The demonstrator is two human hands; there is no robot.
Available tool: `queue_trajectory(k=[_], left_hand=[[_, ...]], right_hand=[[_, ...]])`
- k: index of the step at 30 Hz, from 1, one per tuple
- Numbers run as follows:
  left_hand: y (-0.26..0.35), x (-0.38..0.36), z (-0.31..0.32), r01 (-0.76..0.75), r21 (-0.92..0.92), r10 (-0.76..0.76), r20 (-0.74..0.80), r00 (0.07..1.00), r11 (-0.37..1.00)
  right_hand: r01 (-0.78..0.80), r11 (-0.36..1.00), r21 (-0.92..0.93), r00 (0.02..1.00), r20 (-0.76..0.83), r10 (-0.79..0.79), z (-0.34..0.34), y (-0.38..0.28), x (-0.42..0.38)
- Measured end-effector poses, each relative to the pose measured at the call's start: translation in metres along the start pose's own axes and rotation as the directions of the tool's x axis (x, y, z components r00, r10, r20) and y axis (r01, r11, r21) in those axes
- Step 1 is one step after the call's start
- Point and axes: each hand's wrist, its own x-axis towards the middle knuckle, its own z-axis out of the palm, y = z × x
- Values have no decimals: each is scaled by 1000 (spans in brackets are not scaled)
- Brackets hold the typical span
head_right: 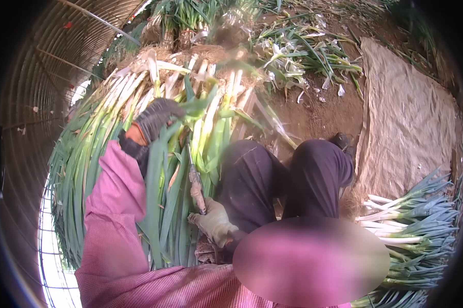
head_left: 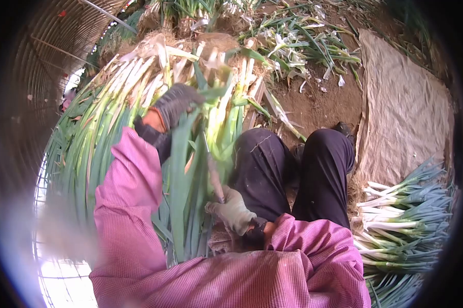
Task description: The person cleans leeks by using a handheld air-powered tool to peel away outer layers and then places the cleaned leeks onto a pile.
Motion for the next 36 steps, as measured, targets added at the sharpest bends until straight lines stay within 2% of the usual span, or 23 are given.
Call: queue_trajectory(k=[2, 3, 5, 7, 8, 9, 10, 12, 13, 14, 16, 18, 21, 22, 24, 26, 29, 30, 32, 33, 34, 35, 36], left_hand=[[-38, 32, -22, -544, 328, 550, 84, 831, 773], [-39, 41, -27, -388, 16, 388, 9, 922, 922], [-67, 81, -44, -148, -611, 114, -95, 989, 778], [-27, 80, -42, -169, -835, -174, -299, 938, 524], [6, 79, -35, -263, -815, -348, -480, 806, 516], [15, 76, -31, -278, -935, -235, -327, 915, 219], [11, 74, -24, -232, -916, -210, -309, 928, 326], [-3, 66, -7, -135, -830, -170, -265, 949, 541], [-6, 55, -1, 37, -734, -322, -252, 913, 679], [-10, 44, 9, 159, -657, -473, -333, 816, 737], [-16, 13, 31, 219, -602, -499, -348, 794, 768], [-33, -14, 44, 375, -16, -365, -265, 892, 927], [-57, -39, 80, 234, -31, -226, -406, 885, 972], [-64, -41, 83, 215, 7, -190, -434, 881, 977], [-88, -38, 84, 93, 262, 30, -430, 902, 960], [-118, -25, 74, -122, 640, 362, -259, 896, 759], [-55, -12, 67, 429, 232, -341, -340, 877, 873], [-64, -7, 63, 292, 529, -200, -225, 954, 797], [-85, 8, 52, -102, 904, -23, 122, 992, 414], [-66, 16, 45, -29, 869, -92, 85, 992, 494], [-51, 20, 34, 190, 555, -201, -41, 979, 810], [-40, 21, 21, 364, 102, -354, -103, 930, 926], [-33, 22, 12, 447, -378, -511, -84, 856, 811]], right_hand=[[-44, 999, 3, 999, 19, 44, -1, -11, -5], [-31, 999, 12, 999, 16, 30, -1, -9, -2], [-3, 999, 34, 1000, 10, 3, 1, -2, 5], [-66, 988, -141, 997, -60, 58, 8, -19, -3], [16, 999, -44, 996, -82, -19, 8, -8, 1], [103, 993, 53, 990, -103, -97, 9, 4, 6], [190, 971, 143, 977, -124, -173, 10, 11, 9], [113, 927, 357, 993, -17, -115, 4, 13, 12], [169, 927, 334, 986, -75, -152, 5, 2, 8], [166, 926, 339, 986, -83, -147, 7, -1, 5], [152, 925, 348, 987, -98, -126, 9, -3, 1], [33, 879, 476, 999, -5, -35, 2, -6, 7], [178, 963, 203, 984, -34, -175, -7, -13, 20], [100, 949, 297, 994, 16, -110, -11, -26, 18], [154, 953, 261, 988, -40, -149, -14, -35, 24], [155, 955, 252, 988, -15, -156, -18, -32, 32], [117, 948, 297, 988, 61, -141, -24, -44, 33], [96, 942, 320, 987, 92, -132, -26, -50, 30], [111, 935, 336, 985, 84, -148, -28, -55, 26], [120, 931, 345, 984, 79, -157, -29, -58, 25], [125, 946, 300, 987, 62, -150, -28, -61, 23], [125, 959, 253, 989, 46, -141, -27, -64, 19], [122, 971, 203, 991, 31, -131, -25, -66, 19]])
